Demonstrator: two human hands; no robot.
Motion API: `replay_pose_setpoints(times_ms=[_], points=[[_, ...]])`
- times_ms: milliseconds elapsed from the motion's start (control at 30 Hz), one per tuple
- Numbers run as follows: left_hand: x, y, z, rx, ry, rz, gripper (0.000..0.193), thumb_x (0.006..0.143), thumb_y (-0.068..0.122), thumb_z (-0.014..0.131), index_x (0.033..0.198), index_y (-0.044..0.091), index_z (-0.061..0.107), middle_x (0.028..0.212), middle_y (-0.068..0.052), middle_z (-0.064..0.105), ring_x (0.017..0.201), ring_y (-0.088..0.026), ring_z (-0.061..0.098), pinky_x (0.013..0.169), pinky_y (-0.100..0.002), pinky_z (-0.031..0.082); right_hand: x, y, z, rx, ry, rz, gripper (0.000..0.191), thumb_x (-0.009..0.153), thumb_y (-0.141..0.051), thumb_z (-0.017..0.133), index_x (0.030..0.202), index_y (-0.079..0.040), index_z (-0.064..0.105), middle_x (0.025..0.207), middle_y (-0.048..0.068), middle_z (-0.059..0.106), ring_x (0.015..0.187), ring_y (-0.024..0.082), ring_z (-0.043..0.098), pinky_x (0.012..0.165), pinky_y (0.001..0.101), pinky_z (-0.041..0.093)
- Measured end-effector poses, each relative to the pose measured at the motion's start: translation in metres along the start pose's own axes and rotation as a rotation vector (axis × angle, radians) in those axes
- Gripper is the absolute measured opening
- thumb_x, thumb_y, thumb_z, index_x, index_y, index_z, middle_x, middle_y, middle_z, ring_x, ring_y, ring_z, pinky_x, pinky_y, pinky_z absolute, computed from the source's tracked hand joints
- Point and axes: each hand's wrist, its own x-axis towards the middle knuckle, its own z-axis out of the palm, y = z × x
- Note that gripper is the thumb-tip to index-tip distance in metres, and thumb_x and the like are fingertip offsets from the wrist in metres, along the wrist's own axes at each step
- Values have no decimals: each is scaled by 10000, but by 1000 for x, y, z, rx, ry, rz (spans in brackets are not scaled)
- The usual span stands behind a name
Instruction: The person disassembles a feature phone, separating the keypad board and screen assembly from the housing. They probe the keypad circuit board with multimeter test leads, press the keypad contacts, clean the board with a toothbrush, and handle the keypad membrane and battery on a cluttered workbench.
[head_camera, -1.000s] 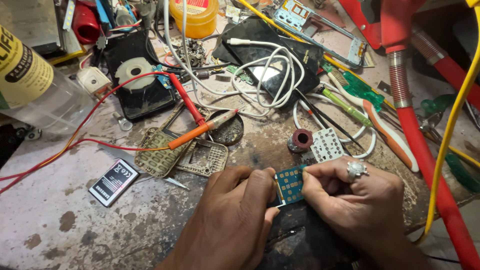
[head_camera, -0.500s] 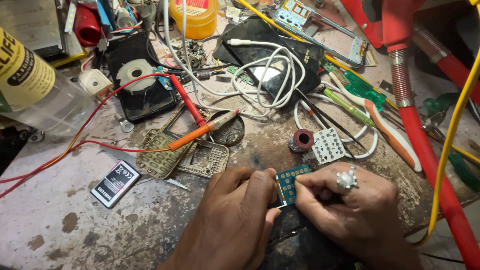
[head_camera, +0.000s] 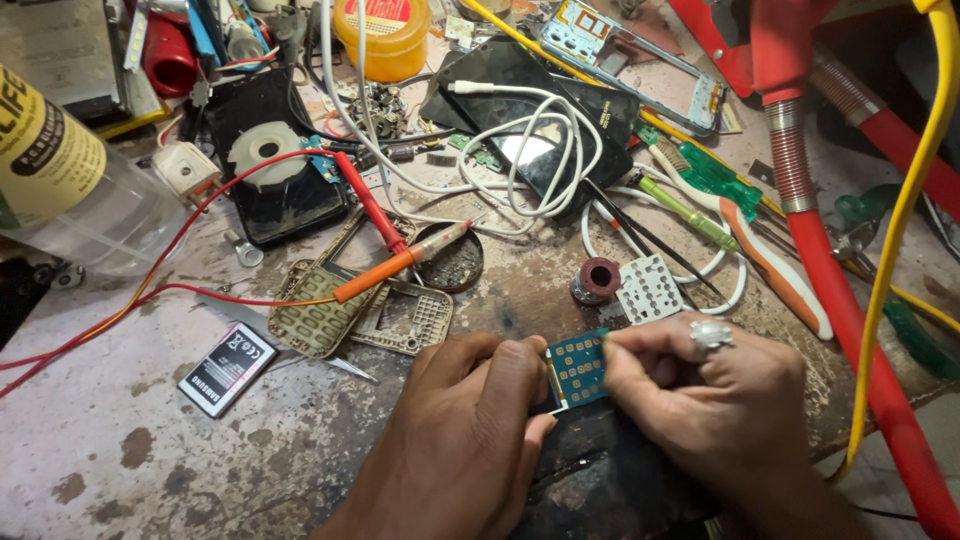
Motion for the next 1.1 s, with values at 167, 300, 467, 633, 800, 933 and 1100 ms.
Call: replay_pose_setpoints(times_ms=[167,300,467,633,800,933,1100], points=[[0,0,-1,19,10,-6,495,825,106,746,1264,-23,556,986,-153,698,1131,-398,621,981,-497,453,-2,-4,1,-37,3,-123,117,744,-84,835,849,-52,792,667,9,734,560,49,669,511,219,528],[-1,1,-2,6,16,-9,495,828,110,742,1269,-20,561,994,-143,700,1120,-375,629,971,-483,461,-2,-4,0,-38,-6,-87,92,744,-78,827,832,-69,802,662,9,744,541,49,665,485,212,517],[0,0,-4,-10,-7,-4,474,836,96,729,1263,-28,564,981,-124,703,1120,-366,628,976,-481,461,-1,-6,0,2,8,-18,97,754,-74,826,847,-62,799,672,8,756,567,42,685,516,210,538],[0,0,-7,21,25,41,456,841,108,735,1245,-29,574,1007,-139,703,1118,-363,629,969,-479,465,-6,-8,4,23,-20,-77,117,727,-96,850,825,-52,805,635,1,731,533,32,656,495,207,531],[-1,2,-9,43,29,15,473,828,137,763,1243,-12,592,991,-133,705,1083,-344,639,951,-464,480,-3,-2,1,69,13,124,112,758,-71,832,866,-45,814,652,4,764,539,48,657,490,220,530],[1,2,-8,54,40,51,453,819,134,766,1212,-7,589,998,-127,705,1092,-346,640,949,-469,474,-8,-3,2,29,-23,-91,136,735,-74,829,864,-41,799,671,4,736,564,39,670,517,203,531],[0,2,-8,46,30,27,462,817,131,764,1217,-18,589,975,-129,701,1076,-349,636,949,-471,474,-8,-5,3,23,55,52,119,766,-79,828,871,-36,791,708,5,766,602,46,687,549,217,558]])
